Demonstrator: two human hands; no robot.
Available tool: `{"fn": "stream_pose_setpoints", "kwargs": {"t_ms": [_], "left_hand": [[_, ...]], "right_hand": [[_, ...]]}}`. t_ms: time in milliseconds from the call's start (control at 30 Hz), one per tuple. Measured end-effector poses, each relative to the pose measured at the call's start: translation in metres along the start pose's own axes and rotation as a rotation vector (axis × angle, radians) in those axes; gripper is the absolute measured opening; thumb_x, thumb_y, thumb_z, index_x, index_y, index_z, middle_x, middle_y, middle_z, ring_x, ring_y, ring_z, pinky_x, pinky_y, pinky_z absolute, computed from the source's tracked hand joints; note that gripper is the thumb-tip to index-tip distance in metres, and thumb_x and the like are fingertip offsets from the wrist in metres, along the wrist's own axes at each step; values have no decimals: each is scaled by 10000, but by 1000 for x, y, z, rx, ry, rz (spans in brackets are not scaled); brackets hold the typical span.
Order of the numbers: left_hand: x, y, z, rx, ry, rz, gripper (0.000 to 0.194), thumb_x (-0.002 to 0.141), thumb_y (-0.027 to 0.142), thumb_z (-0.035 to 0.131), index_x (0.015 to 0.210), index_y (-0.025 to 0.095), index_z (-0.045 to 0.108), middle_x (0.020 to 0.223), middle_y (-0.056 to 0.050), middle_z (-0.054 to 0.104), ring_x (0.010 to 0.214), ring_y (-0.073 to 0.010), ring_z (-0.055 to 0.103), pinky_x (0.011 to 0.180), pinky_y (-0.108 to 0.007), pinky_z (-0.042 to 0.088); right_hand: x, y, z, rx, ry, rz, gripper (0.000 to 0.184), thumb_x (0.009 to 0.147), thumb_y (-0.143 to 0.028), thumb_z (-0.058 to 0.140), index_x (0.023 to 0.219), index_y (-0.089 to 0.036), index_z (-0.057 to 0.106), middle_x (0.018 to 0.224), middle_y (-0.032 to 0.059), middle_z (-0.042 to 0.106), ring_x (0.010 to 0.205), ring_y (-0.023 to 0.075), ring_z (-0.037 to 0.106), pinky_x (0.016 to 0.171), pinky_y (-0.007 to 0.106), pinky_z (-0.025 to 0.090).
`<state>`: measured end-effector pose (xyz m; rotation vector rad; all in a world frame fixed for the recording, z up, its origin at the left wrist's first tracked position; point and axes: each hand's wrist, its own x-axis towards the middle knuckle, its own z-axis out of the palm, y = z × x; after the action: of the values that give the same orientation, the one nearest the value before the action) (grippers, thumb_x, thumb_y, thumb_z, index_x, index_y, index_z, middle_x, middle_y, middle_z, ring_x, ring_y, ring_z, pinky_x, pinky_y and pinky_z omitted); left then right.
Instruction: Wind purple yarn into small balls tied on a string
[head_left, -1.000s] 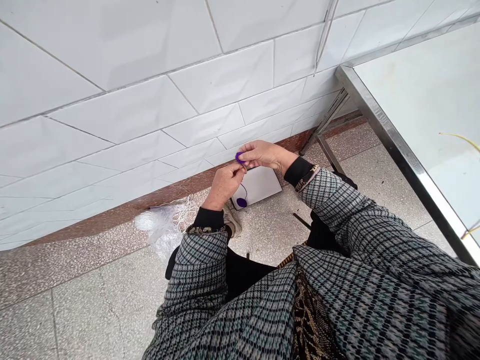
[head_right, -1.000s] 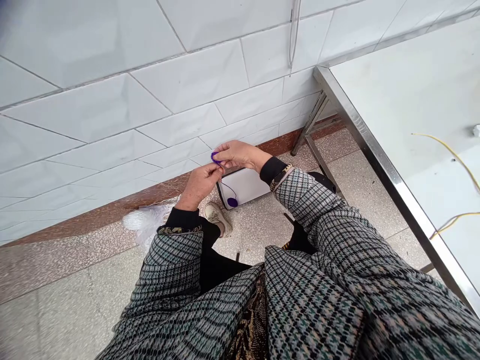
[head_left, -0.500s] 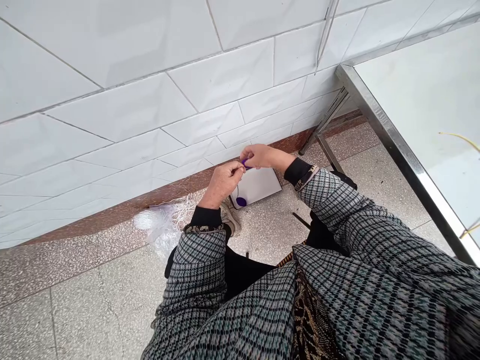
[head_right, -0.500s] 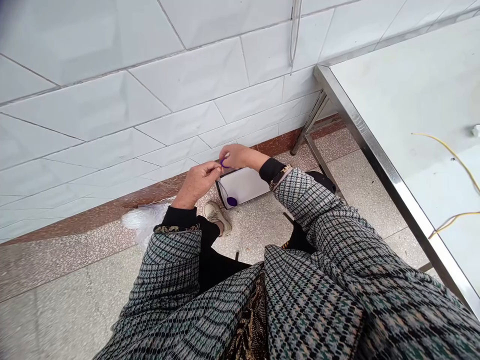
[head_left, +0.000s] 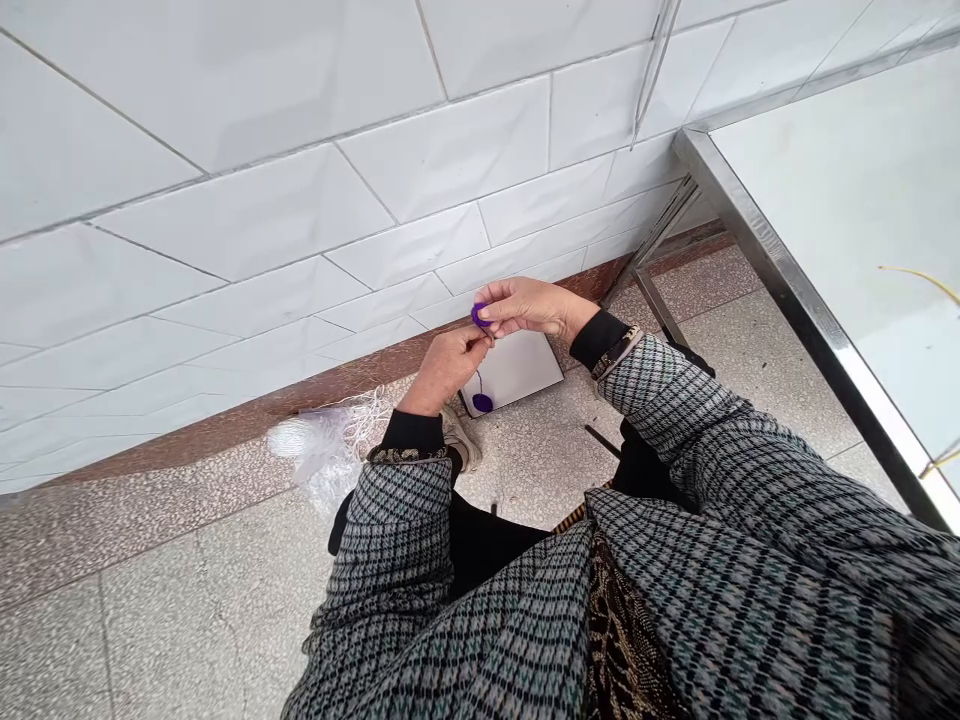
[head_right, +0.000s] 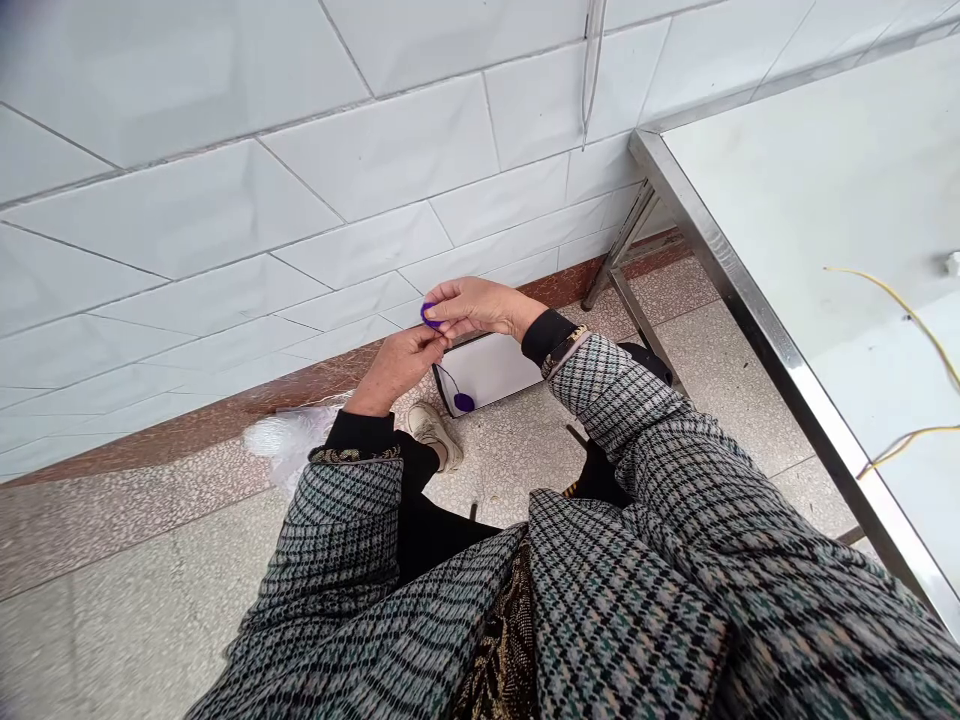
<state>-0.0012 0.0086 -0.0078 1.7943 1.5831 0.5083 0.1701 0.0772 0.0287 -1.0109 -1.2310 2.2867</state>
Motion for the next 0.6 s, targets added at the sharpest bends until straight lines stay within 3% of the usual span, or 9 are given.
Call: {"fn": "stream_pose_setpoints", "kwargs": {"t_ms": [267,467,600], "left_hand": [[2,-4,4,13,-143,12,353,808,395,491,864,153,741,804,-51,710,712,-188,583,714,-287,438],[2,-8,-1,-42,-103,-67,308,777,360,524,862,134,715,710,-29,661,652,-166,529,638,-270,406],[-1,-2,-8,-31,-46,-2,290,822,369,488,784,150,675,662,-1,603,641,-140,498,635,-253,382]], "right_hand": [[3,5,1,-293,-45,-112,232,831,100,569,829,-132,577,613,-43,592,513,44,525,476,130,411],[-1,4,-1,-425,-172,-85,198,826,66,613,861,-128,602,661,-40,616,537,50,535,542,166,446],[3,6,-4,-724,-121,17,156,810,18,675,757,-119,623,609,-26,591,511,61,506,508,187,419]]}}
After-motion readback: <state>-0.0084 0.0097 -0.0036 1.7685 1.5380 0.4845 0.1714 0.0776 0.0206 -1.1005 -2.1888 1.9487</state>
